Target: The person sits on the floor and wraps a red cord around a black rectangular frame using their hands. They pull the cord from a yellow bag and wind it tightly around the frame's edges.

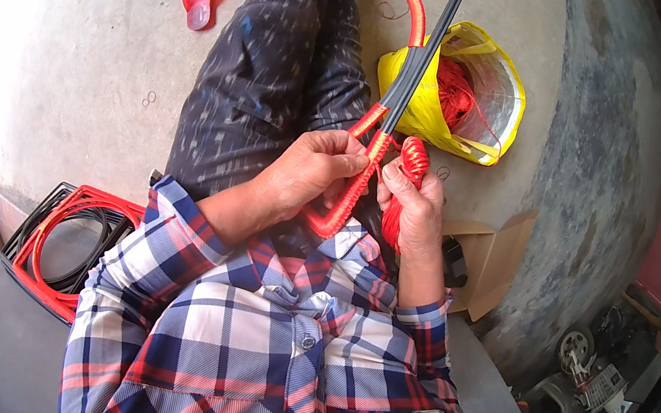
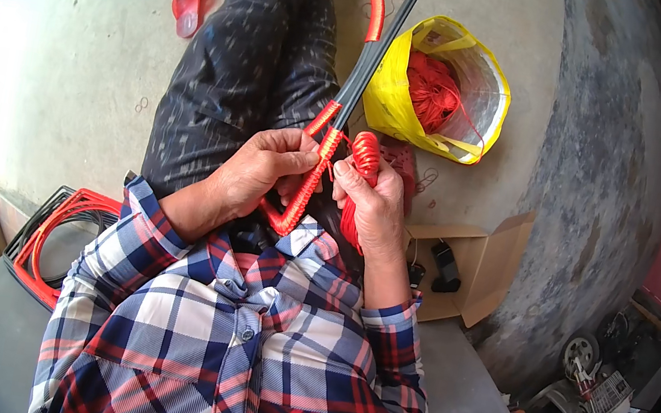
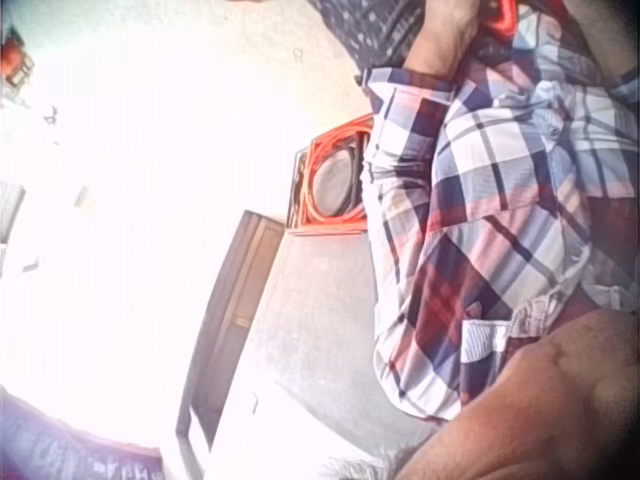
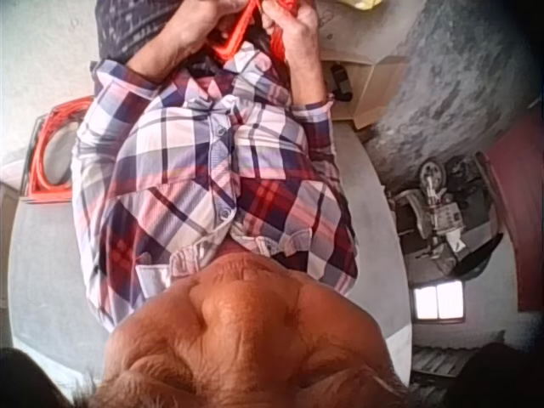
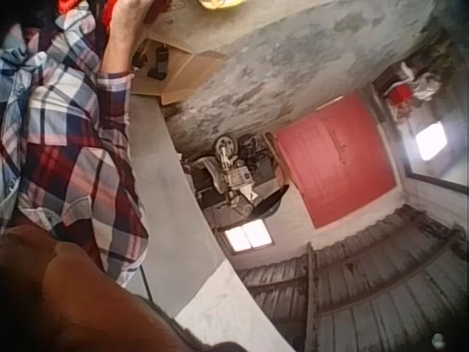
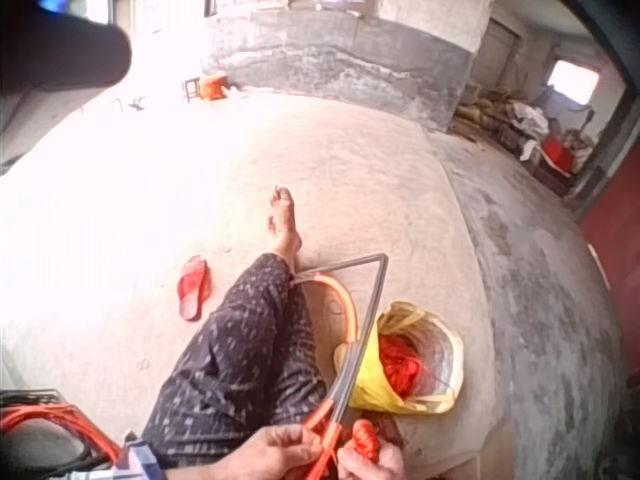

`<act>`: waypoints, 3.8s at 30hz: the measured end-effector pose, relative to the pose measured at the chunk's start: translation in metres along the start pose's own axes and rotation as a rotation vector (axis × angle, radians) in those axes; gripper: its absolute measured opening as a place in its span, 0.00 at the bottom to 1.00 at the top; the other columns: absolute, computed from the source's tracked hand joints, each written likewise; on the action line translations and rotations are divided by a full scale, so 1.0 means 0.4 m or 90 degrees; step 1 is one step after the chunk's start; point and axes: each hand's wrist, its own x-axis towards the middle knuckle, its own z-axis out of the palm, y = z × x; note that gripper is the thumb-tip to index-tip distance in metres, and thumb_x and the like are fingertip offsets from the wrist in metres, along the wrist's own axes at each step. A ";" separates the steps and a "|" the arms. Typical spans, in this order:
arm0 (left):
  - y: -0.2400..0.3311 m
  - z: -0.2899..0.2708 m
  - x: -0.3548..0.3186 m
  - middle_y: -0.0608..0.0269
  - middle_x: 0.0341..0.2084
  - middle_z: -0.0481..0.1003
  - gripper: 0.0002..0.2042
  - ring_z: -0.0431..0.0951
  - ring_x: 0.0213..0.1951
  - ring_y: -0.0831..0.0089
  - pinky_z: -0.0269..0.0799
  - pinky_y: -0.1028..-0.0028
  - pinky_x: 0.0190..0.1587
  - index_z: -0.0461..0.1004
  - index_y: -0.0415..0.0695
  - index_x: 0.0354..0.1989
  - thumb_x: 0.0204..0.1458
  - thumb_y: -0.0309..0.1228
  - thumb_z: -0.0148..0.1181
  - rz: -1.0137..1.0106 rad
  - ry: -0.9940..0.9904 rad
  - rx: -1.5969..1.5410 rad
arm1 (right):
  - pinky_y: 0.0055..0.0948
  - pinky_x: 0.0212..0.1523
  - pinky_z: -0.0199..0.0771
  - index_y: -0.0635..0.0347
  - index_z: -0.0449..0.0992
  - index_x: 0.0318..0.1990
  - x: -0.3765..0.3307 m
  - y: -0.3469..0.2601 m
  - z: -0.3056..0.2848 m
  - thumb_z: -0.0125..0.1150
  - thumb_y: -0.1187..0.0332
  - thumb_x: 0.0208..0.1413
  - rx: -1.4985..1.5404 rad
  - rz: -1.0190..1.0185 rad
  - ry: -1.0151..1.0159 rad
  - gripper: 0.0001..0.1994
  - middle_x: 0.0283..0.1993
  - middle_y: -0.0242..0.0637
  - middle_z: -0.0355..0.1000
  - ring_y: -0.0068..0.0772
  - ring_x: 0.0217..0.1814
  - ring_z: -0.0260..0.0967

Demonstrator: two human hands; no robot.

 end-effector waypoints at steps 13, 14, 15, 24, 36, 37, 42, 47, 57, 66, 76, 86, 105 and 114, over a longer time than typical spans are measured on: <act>-0.015 0.004 0.008 0.62 0.21 0.77 0.07 0.66 0.15 0.83 0.61 0.80 0.19 0.74 0.45 0.31 0.60 0.31 0.60 -0.013 0.021 -0.035 | 0.20 0.29 0.64 0.59 0.72 0.33 -0.007 0.016 0.006 0.63 0.69 0.59 -0.023 -0.050 -0.001 0.07 0.25 0.28 0.68 0.19 0.25 0.64; -0.015 0.002 0.009 0.62 0.20 0.77 0.07 0.66 0.15 0.82 0.61 0.80 0.19 0.74 0.45 0.30 0.60 0.31 0.60 -0.013 0.019 -0.026 | 0.20 0.29 0.64 0.59 0.72 0.33 -0.008 0.015 0.005 0.63 0.69 0.59 -0.024 -0.050 -0.003 0.07 0.25 0.28 0.68 0.19 0.25 0.64; -0.016 -0.001 0.011 0.62 0.20 0.77 0.07 0.66 0.15 0.82 0.61 0.80 0.19 0.74 0.45 0.30 0.60 0.31 0.60 -0.003 0.011 -0.029 | 0.21 0.29 0.64 0.59 0.72 0.33 -0.007 0.013 0.004 0.63 0.69 0.59 -0.024 -0.051 -0.006 0.07 0.24 0.28 0.68 0.19 0.25 0.64; -0.010 -0.009 0.007 0.62 0.22 0.77 0.06 0.68 0.17 0.81 0.63 0.79 0.21 0.74 0.43 0.32 0.61 0.30 0.59 0.010 0.001 -0.020 | 0.19 0.27 0.63 0.64 0.76 0.42 -0.008 0.006 -0.001 0.61 0.72 0.58 0.057 -0.062 0.112 0.07 0.27 0.29 0.68 0.18 0.25 0.64; 0.006 0.057 -0.042 0.61 0.22 0.68 0.19 0.71 0.22 0.71 0.67 0.73 0.26 0.68 0.40 0.31 0.40 0.29 0.77 0.473 0.166 0.650 | 0.19 0.32 0.68 0.65 0.77 0.46 -0.003 0.009 0.023 0.63 0.68 0.58 0.001 -0.065 0.032 0.12 0.31 0.28 0.72 0.17 0.29 0.67; 0.007 0.060 -0.040 0.62 0.21 0.69 0.18 0.71 0.22 0.72 0.68 0.74 0.26 0.69 0.40 0.31 0.42 0.29 0.76 0.453 0.174 0.654 | 0.19 0.32 0.68 0.65 0.77 0.45 -0.001 0.008 0.016 0.63 0.68 0.57 -0.008 -0.048 0.018 0.12 0.31 0.28 0.72 0.17 0.29 0.67; -0.011 0.057 -0.026 0.63 0.21 0.71 0.12 0.72 0.24 0.79 0.70 0.77 0.28 0.70 0.40 0.30 0.46 0.23 0.71 0.449 0.198 0.575 | 0.19 0.31 0.68 0.63 0.77 0.41 -0.008 -0.003 -0.001 0.64 0.67 0.56 -0.018 -0.002 -0.001 0.10 0.31 0.28 0.72 0.17 0.28 0.67; -0.005 0.062 -0.035 0.65 0.22 0.72 0.10 0.71 0.24 0.81 0.69 0.78 0.27 0.71 0.39 0.31 0.47 0.20 0.69 0.437 0.185 0.573 | 0.20 0.31 0.68 0.62 0.77 0.39 -0.003 -0.006 0.003 0.63 0.66 0.56 -0.017 -0.019 -0.011 0.09 0.30 0.27 0.72 0.17 0.28 0.67; -0.001 0.064 -0.032 0.64 0.20 0.72 0.08 0.73 0.24 0.82 0.70 0.78 0.28 0.72 0.39 0.31 0.49 0.20 0.67 0.448 0.194 0.606 | 0.21 0.32 0.68 0.63 0.78 0.39 0.004 -0.008 -0.006 0.64 0.65 0.55 0.005 -0.013 -0.052 0.11 0.30 0.28 0.72 0.17 0.28 0.66; 0.014 0.072 -0.042 0.65 0.21 0.74 0.07 0.72 0.24 0.82 0.69 0.79 0.28 0.71 0.38 0.32 0.51 0.20 0.66 0.426 0.171 0.658 | 0.21 0.31 0.68 0.62 0.78 0.38 0.006 -0.022 -0.003 0.65 0.64 0.54 -0.002 -0.004 -0.058 0.11 0.28 0.27 0.71 0.17 0.28 0.67; 0.014 0.049 -0.031 0.69 0.22 0.73 0.05 0.69 0.26 0.85 0.68 0.80 0.30 0.71 0.37 0.32 0.56 0.23 0.63 0.330 0.145 0.559 | 0.20 0.30 0.65 0.61 0.77 0.37 0.012 -0.015 -0.008 0.66 0.65 0.53 0.007 0.032 -0.064 0.10 0.27 0.26 0.70 0.17 0.26 0.64; 0.028 0.026 -0.019 0.71 0.23 0.69 0.04 0.66 0.29 0.84 0.66 0.79 0.32 0.69 0.37 0.32 0.57 0.20 0.58 0.192 0.027 0.359 | 0.19 0.29 0.64 0.57 0.73 0.34 0.014 -0.001 0.009 0.63 0.67 0.56 -0.029 -0.037 -0.012 0.06 0.28 0.25 0.69 0.15 0.26 0.63; 0.025 0.011 -0.016 0.77 0.26 0.68 0.04 0.63 0.29 0.89 0.61 0.84 0.33 0.70 0.43 0.33 0.60 0.24 0.58 0.102 0.012 0.209 | 0.19 0.28 0.65 0.57 0.74 0.32 -0.002 -0.005 -0.017 0.62 0.66 0.56 0.022 0.000 -0.019 0.06 0.25 0.25 0.68 0.15 0.25 0.64; 0.010 0.002 -0.014 0.76 0.22 0.69 0.07 0.61 0.20 0.88 0.54 0.84 0.23 0.71 0.43 0.36 0.64 0.33 0.55 0.120 0.103 0.196 | 0.19 0.28 0.63 0.59 0.74 0.32 -0.006 0.038 -0.055 0.64 0.68 0.54 0.105 0.032 0.045 0.06 0.25 0.27 0.68 0.17 0.24 0.64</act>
